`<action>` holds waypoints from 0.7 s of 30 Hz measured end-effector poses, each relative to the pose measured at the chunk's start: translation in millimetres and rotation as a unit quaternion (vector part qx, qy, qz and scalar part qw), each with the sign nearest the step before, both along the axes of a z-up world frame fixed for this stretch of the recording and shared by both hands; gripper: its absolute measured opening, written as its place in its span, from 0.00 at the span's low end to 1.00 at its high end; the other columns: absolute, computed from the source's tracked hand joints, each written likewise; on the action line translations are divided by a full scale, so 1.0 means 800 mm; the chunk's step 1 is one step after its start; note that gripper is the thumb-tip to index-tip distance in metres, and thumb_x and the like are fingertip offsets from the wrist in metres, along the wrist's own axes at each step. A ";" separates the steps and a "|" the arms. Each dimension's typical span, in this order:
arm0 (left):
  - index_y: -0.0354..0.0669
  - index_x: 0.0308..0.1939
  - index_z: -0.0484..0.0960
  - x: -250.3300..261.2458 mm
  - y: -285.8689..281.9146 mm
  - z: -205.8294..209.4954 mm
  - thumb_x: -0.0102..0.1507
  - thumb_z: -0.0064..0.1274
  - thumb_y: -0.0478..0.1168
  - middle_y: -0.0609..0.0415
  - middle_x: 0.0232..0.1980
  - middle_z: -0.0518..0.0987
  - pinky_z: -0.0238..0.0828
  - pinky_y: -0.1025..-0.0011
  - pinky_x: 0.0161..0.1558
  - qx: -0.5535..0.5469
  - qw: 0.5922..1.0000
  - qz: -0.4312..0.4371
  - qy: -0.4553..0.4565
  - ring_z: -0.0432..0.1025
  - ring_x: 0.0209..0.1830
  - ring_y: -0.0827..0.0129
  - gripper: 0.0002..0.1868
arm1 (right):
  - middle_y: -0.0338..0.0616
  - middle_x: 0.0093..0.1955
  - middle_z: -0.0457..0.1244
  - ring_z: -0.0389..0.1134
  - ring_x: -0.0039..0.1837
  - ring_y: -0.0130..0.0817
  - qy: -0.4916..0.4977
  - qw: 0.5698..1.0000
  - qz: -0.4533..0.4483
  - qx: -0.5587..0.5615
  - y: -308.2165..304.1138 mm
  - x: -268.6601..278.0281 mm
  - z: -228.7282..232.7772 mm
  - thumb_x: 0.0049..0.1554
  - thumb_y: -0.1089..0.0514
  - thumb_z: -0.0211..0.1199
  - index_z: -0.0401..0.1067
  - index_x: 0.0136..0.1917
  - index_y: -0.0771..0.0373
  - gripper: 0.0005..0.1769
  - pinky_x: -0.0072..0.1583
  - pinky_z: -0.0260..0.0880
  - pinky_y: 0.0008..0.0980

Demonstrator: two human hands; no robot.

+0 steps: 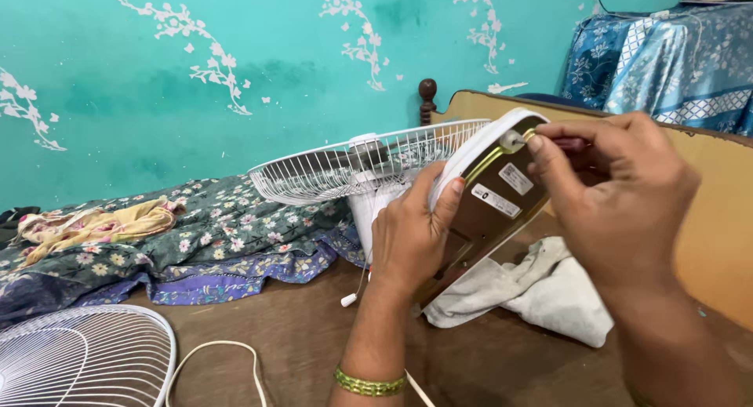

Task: The person uses a screwdriver to remove several screws from the back panel of a white table fan. They hold the fan steady with one hand while unscrewing with the other, then set the fan down on the bed.

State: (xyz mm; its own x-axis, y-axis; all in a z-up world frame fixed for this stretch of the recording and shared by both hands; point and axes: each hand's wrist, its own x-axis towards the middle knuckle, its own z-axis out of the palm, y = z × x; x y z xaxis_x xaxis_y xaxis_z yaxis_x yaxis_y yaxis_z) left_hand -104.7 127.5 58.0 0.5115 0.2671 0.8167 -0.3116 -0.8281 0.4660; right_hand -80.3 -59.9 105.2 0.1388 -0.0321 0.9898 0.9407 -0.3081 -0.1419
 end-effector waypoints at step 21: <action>0.54 0.60 0.79 0.008 -0.022 -0.008 0.69 0.38 0.64 0.43 0.42 0.85 0.72 0.49 0.41 0.017 1.000 -0.001 -0.005 0.79 0.41 0.42 0.27 | 0.48 0.33 0.67 0.69 0.36 0.46 0.213 0.903 -0.279 -0.247 -0.035 -0.018 0.019 0.63 0.43 0.58 0.81 0.51 0.59 0.20 0.41 0.67 0.43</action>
State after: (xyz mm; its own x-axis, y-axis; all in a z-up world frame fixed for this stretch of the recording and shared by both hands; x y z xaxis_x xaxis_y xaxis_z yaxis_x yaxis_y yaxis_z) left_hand -98.4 109.8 51.3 0.5042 0.2382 0.8301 -0.3167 -0.8432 0.4344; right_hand -94.6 -87.9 120.0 0.6083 0.2163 0.7637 0.5122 -0.8420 -0.1696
